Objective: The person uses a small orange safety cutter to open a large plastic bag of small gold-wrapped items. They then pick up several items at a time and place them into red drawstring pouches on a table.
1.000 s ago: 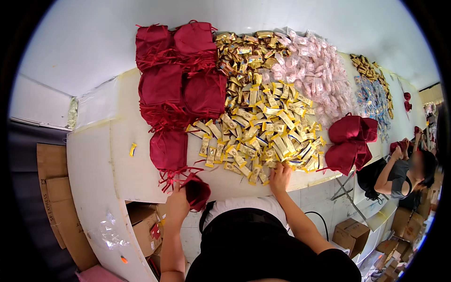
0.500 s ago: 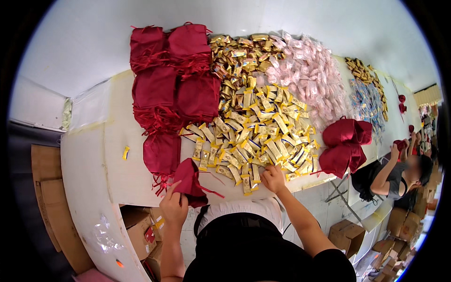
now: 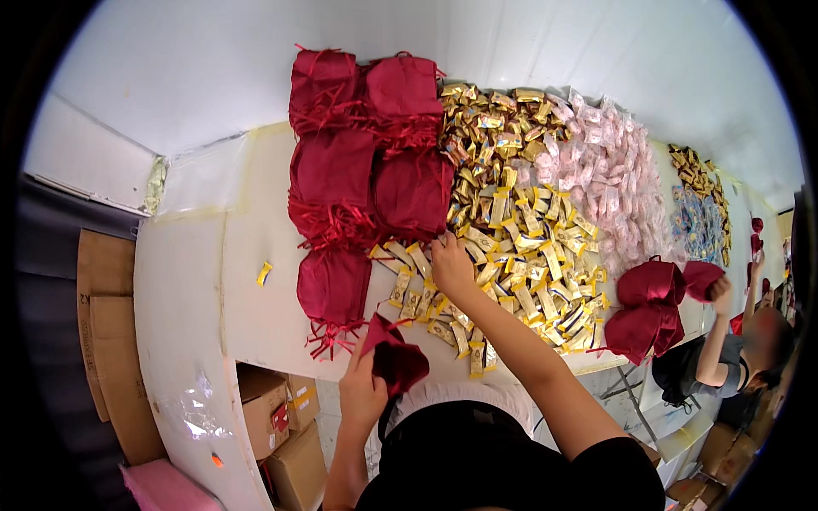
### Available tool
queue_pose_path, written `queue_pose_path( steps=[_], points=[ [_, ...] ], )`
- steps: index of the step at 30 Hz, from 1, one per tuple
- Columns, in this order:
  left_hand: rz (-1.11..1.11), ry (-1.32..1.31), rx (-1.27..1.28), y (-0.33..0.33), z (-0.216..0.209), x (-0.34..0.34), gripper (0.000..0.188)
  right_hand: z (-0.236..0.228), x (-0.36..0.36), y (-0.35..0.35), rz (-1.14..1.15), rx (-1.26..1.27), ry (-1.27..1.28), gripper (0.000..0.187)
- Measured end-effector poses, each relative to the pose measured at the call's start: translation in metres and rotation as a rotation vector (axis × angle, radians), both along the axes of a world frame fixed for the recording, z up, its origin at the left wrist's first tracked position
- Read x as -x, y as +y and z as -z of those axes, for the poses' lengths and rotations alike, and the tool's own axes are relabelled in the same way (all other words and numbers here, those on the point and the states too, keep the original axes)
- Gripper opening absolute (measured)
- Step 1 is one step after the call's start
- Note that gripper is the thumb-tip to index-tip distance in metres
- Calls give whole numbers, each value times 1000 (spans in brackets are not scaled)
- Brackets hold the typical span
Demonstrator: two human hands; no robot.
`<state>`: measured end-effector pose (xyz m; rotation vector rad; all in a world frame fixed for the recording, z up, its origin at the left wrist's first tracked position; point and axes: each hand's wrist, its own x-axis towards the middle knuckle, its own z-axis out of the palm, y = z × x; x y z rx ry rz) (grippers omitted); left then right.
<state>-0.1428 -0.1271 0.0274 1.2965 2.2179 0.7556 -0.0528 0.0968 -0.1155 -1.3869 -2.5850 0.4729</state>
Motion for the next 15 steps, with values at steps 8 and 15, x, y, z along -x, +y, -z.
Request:
queue_pose_path(
  steps=[8, 15],
  points=[
    [75, 0, 21, 29, 7, -10, 43, 8, 7, 23, -38, -247, -290, 29],
    [221, 21, 28, 67, 1, -21, 41, -7, -11, 60, 75, 290, 8, 28]
  ],
)
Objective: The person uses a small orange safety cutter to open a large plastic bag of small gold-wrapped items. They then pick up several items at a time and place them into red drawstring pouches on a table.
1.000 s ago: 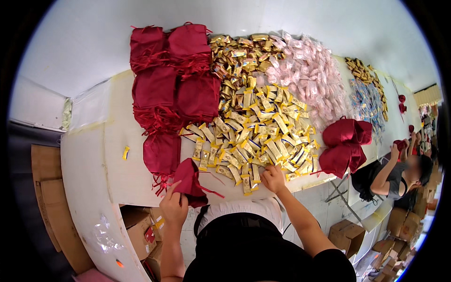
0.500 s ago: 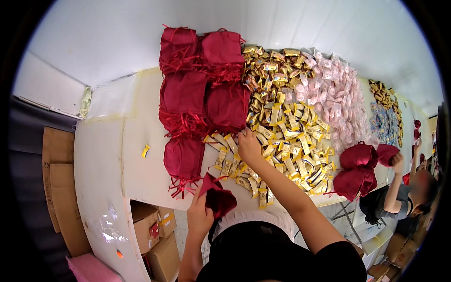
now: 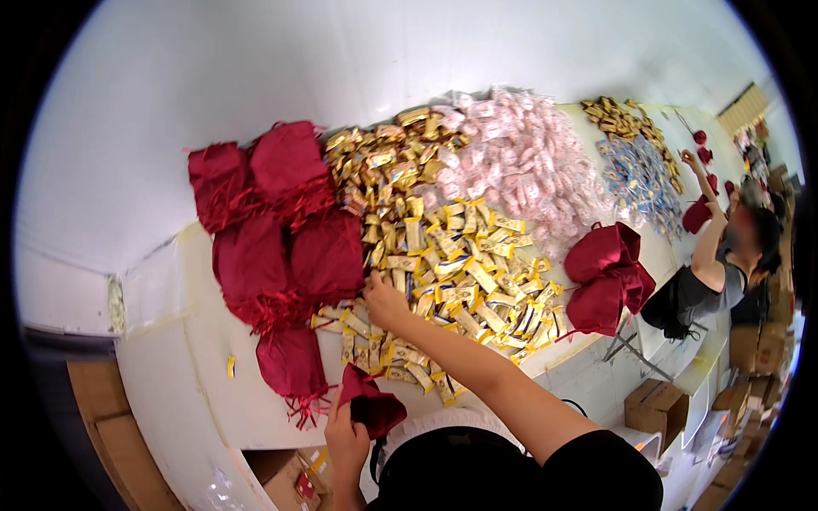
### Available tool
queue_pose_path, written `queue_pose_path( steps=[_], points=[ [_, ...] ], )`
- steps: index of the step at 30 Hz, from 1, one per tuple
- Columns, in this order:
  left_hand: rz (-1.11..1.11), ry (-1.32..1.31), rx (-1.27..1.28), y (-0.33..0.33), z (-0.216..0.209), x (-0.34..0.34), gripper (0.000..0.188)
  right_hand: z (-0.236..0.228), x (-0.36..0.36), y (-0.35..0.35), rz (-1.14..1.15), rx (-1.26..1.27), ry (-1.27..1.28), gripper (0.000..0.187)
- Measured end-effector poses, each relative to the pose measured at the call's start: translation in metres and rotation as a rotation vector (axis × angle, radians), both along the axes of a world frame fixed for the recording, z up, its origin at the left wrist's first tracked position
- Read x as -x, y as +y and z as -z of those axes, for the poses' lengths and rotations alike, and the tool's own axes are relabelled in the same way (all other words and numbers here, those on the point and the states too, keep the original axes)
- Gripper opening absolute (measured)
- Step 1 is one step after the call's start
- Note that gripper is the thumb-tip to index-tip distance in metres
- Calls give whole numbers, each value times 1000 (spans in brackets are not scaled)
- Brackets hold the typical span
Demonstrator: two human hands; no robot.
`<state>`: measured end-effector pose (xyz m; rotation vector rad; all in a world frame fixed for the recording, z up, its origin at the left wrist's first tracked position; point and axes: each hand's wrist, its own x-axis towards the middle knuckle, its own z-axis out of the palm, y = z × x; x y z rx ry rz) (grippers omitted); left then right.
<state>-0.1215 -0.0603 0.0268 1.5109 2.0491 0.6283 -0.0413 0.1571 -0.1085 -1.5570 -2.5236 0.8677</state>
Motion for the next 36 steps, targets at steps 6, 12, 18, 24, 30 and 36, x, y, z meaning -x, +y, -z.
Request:
queue_pose_path(
  steps=[6, 12, 18, 24, 30, 36],
  points=[
    [-33, 3, -49, 27, -5, 2, 44, -36, -84, 13, 394, 612, 1023, 35],
    [18, 57, -18, 64, -25, -2, 46, -22, -253, 149, 825, -420, 398, 51],
    [25, -11, 34, 71, -14, -2, 45, -9, -256, 208, 826, -256, -38, 49],
    [8, -85, -13, 81, -38, 1, 46, -7, -277, 218, 801, -382, 68, 39],
    [52, -145, 32, 84, -40, -8, 56, -124, -208, 92, 680, 588, 1146, 52],
    [290, -116, 39, 70, -40, -14, 71, -150, -115, -67, 147, 1362, 915, 50]
  ],
)
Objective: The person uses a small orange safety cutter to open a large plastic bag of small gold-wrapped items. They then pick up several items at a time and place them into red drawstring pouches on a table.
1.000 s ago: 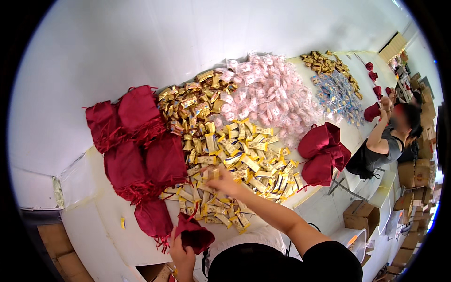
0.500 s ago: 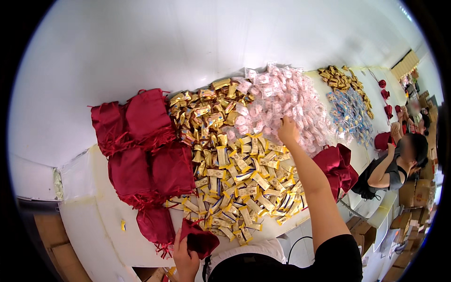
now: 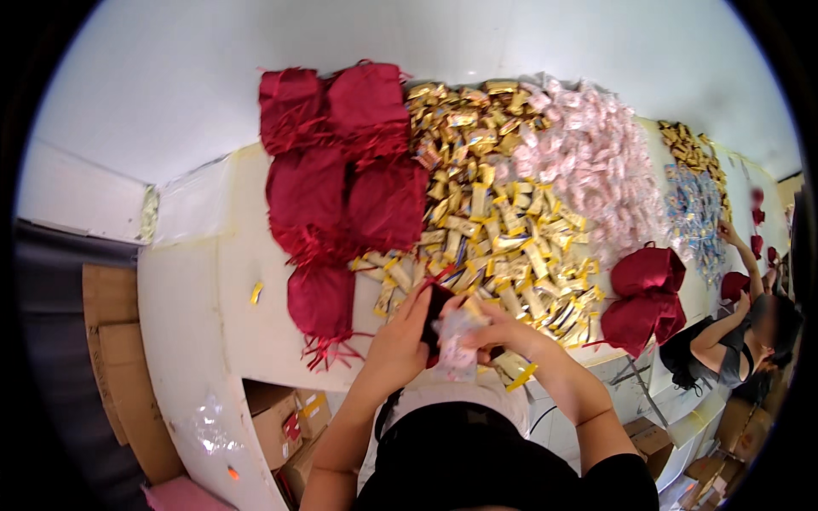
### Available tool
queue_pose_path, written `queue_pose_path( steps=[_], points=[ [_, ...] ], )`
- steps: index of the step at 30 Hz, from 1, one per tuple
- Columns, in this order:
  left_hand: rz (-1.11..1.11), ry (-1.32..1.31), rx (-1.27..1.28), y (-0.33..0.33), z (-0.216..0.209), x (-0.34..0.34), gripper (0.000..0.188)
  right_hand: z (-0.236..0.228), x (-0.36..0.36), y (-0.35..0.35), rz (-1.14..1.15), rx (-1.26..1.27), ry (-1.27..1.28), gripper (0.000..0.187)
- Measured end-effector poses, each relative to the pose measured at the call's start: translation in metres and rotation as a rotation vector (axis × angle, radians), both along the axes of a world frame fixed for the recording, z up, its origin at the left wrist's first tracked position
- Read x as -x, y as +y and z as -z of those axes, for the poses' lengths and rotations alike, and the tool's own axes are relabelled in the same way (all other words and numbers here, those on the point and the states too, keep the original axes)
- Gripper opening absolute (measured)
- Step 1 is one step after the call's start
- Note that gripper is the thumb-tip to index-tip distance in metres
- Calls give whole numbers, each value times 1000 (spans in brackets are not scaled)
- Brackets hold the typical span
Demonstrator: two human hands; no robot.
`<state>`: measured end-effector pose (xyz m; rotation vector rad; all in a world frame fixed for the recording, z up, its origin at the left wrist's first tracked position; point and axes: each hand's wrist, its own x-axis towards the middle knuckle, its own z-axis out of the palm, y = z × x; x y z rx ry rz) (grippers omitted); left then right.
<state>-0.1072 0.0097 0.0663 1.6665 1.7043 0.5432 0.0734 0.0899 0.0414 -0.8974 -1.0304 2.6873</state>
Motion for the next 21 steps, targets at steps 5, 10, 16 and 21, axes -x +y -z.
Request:
queue_pose_path(
  steps=[5, 10, 16, 21],
  points=[
    [194, -84, -2, -47, 3, 10, 72, 31, 20, -59, 73, 634, -104, 32],
    [181, -19, 61, -69, 9, -1, 73, 42, 36, -89, 356, 699, -283, 24],
    [70, 185, 104, -80, 18, -32, 53, 57, 18, -88, 339, 594, -161, 28],
    [105, 219, 122, -79, 24, -45, 41, 46, -12, -85, 8, -504, -359, 28]
  ],
)
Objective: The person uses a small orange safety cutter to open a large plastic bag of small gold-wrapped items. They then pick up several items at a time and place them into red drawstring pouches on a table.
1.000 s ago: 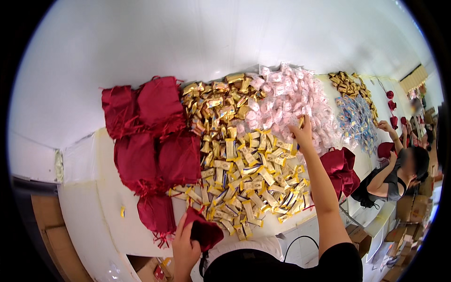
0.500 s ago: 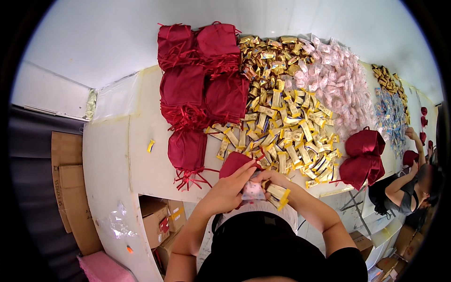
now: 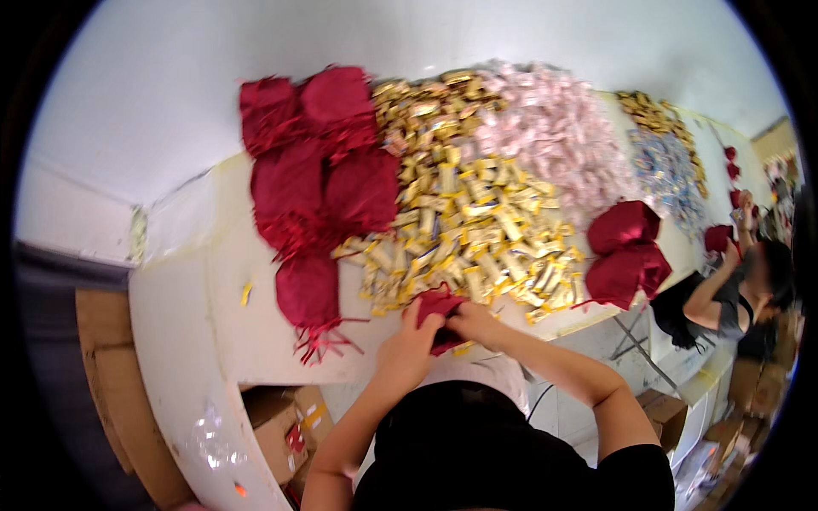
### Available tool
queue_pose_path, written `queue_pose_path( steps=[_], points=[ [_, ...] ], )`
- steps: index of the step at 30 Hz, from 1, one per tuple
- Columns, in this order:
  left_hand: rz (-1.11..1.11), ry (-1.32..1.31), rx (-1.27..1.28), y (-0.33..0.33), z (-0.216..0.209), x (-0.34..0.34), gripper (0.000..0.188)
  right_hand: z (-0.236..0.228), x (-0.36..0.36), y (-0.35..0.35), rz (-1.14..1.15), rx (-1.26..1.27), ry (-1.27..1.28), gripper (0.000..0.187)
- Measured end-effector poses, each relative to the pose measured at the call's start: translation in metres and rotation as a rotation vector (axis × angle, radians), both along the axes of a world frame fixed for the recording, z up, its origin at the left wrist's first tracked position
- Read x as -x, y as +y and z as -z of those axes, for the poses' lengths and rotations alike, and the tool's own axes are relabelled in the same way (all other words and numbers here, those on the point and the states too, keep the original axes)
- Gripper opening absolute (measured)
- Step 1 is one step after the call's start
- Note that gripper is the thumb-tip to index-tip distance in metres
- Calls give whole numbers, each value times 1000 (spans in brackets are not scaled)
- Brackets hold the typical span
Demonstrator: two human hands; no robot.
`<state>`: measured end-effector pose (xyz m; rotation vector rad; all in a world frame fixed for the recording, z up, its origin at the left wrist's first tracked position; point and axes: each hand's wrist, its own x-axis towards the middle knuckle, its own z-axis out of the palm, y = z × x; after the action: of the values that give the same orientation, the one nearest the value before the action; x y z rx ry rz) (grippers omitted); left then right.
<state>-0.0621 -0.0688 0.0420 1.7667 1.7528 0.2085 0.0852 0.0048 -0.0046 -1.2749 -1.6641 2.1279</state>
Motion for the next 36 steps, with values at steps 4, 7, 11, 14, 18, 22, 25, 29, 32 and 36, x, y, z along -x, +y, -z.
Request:
queue_pose_path(
  steps=[4, 7, 11, 14, 18, 22, 25, 29, 32, 36],
  points=[
    [-69, -294, -177, 11, -4, -5, 34, -38, -36, -16, -48, -1115, -88, 38],
    [-96, -558, -101, 20, -33, -15, 35, -48, -53, -36, 31, -1463, -239, 38],
    [163, -668, -31, 36, -32, -31, 36, -28, -74, -45, 449, -1587, -467, 29],
    [254, -717, -17, 39, -20, -51, 34, -43, -99, -28, 274, -1185, -307, 27],
    [216, -943, 67, 36, -18, -55, 29, -20, -141, -17, 202, -1146, -478, 18],
    [67, -900, 5, 23, -1, -22, 29, -7, -194, 24, 839, -1183, -732, 20],
    [-39, -817, 35, 10, 19, 7, 31, 39, -248, 49, 907, -1170, -1107, 24],
    [-250, -630, -42, -7, 37, 33, 30, 63, -228, 76, 696, -807, -1602, 72],
    [-486, -698, -34, -22, 59, 50, 34, 74, -237, 98, 727, -826, -1573, 74],
    [-673, -596, 124, -47, 81, 67, 30, 99, -280, 131, 807, -689, -1459, 65]
  ],
)
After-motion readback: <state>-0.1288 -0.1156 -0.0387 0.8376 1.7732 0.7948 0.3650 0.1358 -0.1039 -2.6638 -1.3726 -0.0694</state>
